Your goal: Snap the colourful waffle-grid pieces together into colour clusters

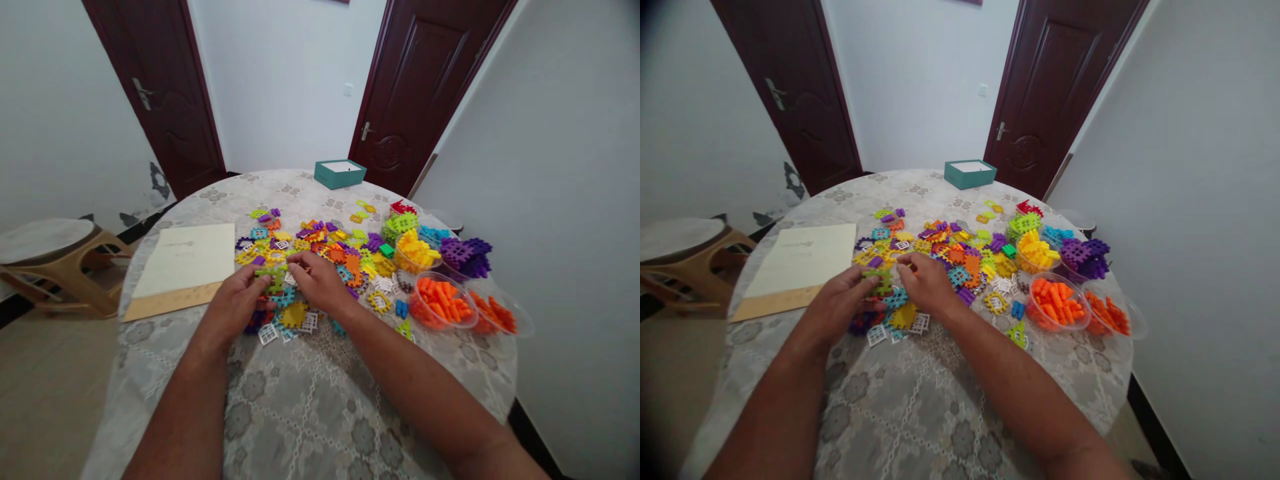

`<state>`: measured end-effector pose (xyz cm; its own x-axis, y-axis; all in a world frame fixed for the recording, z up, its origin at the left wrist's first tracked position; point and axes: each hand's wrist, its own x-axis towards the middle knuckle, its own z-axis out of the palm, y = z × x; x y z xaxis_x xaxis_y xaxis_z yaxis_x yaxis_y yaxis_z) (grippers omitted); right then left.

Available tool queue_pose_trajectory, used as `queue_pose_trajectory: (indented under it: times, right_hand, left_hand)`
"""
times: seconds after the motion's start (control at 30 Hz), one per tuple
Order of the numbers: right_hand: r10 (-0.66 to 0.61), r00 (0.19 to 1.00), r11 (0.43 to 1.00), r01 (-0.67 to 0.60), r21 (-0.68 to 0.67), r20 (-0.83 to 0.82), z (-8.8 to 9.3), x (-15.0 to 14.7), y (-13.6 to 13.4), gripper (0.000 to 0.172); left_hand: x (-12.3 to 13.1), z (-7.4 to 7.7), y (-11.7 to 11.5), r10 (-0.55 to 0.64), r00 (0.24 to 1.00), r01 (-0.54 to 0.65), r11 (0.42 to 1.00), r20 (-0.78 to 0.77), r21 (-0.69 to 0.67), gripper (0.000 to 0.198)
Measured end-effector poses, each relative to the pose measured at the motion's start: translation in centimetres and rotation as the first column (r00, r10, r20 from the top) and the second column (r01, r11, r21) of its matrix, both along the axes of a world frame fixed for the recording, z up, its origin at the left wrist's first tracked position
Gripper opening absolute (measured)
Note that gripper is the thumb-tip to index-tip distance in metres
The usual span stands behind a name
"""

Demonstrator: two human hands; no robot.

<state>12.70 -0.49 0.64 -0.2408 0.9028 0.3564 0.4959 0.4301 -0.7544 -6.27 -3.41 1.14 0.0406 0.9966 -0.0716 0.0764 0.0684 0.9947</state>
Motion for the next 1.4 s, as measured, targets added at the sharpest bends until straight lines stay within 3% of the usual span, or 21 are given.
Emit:
queue_pose_trajectory:
  times: [0.1,0.2,0.3,0.5,0.63,0.7,0.77,0.83,0.9,0.97,1.07,1.13,1.3,1.4]
  right_hand:
    - [-0.169,0.905,0.974,0.091,0.21,0.389,-0.1,-0.6,2.3,0.031]
    - [-0.226,0.726,0.973,0.132,0.191,0.649,-0.9,-1.4,4.1,0.036]
    - [-0.232,0.66,0.972,0.186,0.144,0.715,-1.8,-2.4,4.9,0.04]
    - [-0.272,0.661,0.961,0.218,0.168,0.699,-2.0,-2.4,4.6,0.034]
    - [-0.27,0.814,0.962,0.209,0.174,0.515,-1.2,-0.1,3.9,0.024]
    - [-0.307,0.909,0.949,0.27,0.164,0.283,-0.9,1.4,3.4,0.024]
    - [-0.316,0.948,0.948,0.314,0.048,0.027,-0.7,2.8,2.8,0.027]
    - [-0.267,0.934,0.96,0.235,-0.152,-0.237,-0.8,3.9,2.1,0.035]
    - [-0.2,0.864,0.945,0.046,-0.323,-0.462,-1.0,4.4,1.4,0.038]
    - [-0.151,0.784,0.903,-0.138,-0.406,-0.602,-1.2,4.4,0.6,0.04]
    - [-0.109,0.717,0.857,-0.284,-0.43,-0.689,-1.4,3.7,-0.3,0.041]
    - [-0.079,0.717,0.848,-0.318,-0.425,-0.693,-1.7,2.9,-0.8,0.041]
    - [0.092,0.816,0.868,-0.347,-0.356,-0.57,-2.9,0.4,-2.3,0.047]
    - [0.088,0.858,0.908,-0.278,-0.313,-0.505,-3.6,-0.6,-2.9,0.05]
  left_hand:
    - [-0.4,0.1,0.4,0.158,0.986,-0.158,0.987,0.054,-0.019,0.029]
    - [-0.5,0.3,0.6,0.221,0.971,-0.219,0.975,0.091,-0.036,0.037]
    - [-0.5,0.3,0.7,0.243,0.965,-0.241,0.97,0.101,-0.035,0.044]
    - [-0.7,0.2,0.7,0.239,0.968,-0.239,0.971,0.082,-0.012,0.045]
    - [-0.4,0.3,0.4,0.234,0.965,-0.236,0.972,0.121,0.0,0.042]
    - [-0.3,0.3,0.2,0.229,0.964,-0.232,0.973,0.134,0.004,0.042]
    - [-0.2,0.2,0.2,0.227,0.959,-0.229,0.973,0.168,-0.009,0.043]
    - [-0.1,0.1,0.2,0.215,0.95,-0.214,0.976,0.227,-0.03,0.046]
    - [0.1,0.1,0.1,0.193,0.942,-0.19,0.981,0.273,-0.04,0.05]
    - [0.3,0.2,0.0,0.177,0.943,-0.171,0.984,0.283,-0.045,0.053]
    - [0.7,0.2,-0.2,0.16,0.945,-0.15,0.987,0.284,-0.056,0.051]
    - [0.9,0.2,-0.4,0.141,0.946,-0.127,0.99,0.292,-0.066,0.049]
    - [0.8,-0.4,-0.7,0.017,0.954,0.008,0.997,0.3,-0.079,0.052]
    - [0.4,-0.7,-0.7,-0.029,0.95,0.059,0.994,0.311,-0.088,0.05]
